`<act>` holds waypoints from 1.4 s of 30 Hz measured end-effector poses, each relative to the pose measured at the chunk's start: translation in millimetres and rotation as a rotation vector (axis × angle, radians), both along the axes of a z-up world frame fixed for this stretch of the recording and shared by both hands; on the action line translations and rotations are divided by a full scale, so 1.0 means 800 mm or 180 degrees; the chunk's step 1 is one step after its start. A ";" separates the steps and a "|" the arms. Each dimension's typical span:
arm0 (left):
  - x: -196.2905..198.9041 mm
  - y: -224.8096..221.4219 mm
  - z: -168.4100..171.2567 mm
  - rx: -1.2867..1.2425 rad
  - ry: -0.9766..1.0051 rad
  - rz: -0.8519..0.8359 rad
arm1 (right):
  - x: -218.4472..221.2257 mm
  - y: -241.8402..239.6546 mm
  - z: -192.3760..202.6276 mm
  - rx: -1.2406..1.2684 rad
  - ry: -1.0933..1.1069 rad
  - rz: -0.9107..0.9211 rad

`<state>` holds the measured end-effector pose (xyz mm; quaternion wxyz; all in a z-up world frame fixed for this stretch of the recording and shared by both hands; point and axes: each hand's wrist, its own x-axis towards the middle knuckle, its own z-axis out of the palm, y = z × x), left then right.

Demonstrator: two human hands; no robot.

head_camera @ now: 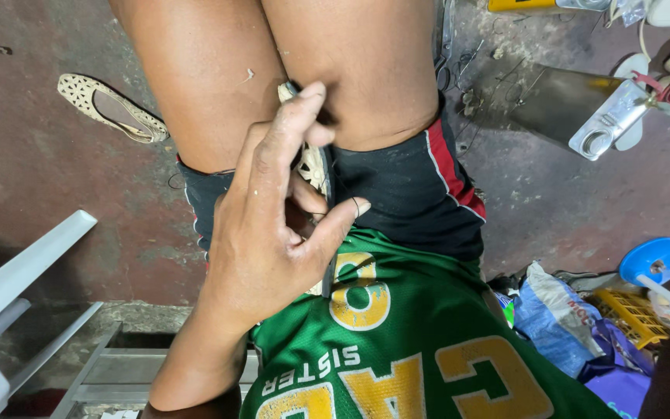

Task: The person is repairing a shoe by hand, first using a needle and thread to stitch the upper to the sole while holding the shoe on their lap, and later inserting a tool into the sole.

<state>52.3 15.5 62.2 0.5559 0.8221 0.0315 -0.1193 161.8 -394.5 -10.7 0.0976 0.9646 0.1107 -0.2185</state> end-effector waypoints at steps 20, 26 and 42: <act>-0.050 0.019 -0.043 0.0910 -0.0677 0.0464 | -0.094 0.262 0.038 0.4815 0.1364 -0.0761; -0.087 0.022 -0.091 0.0244 -0.0604 0.1256 | -0.100 0.306 0.035 0.4543 0.1650 -0.1241; -0.114 0.060 -0.101 0.0387 -0.0486 0.1257 | -0.090 0.291 0.051 0.3811 0.1671 -0.0544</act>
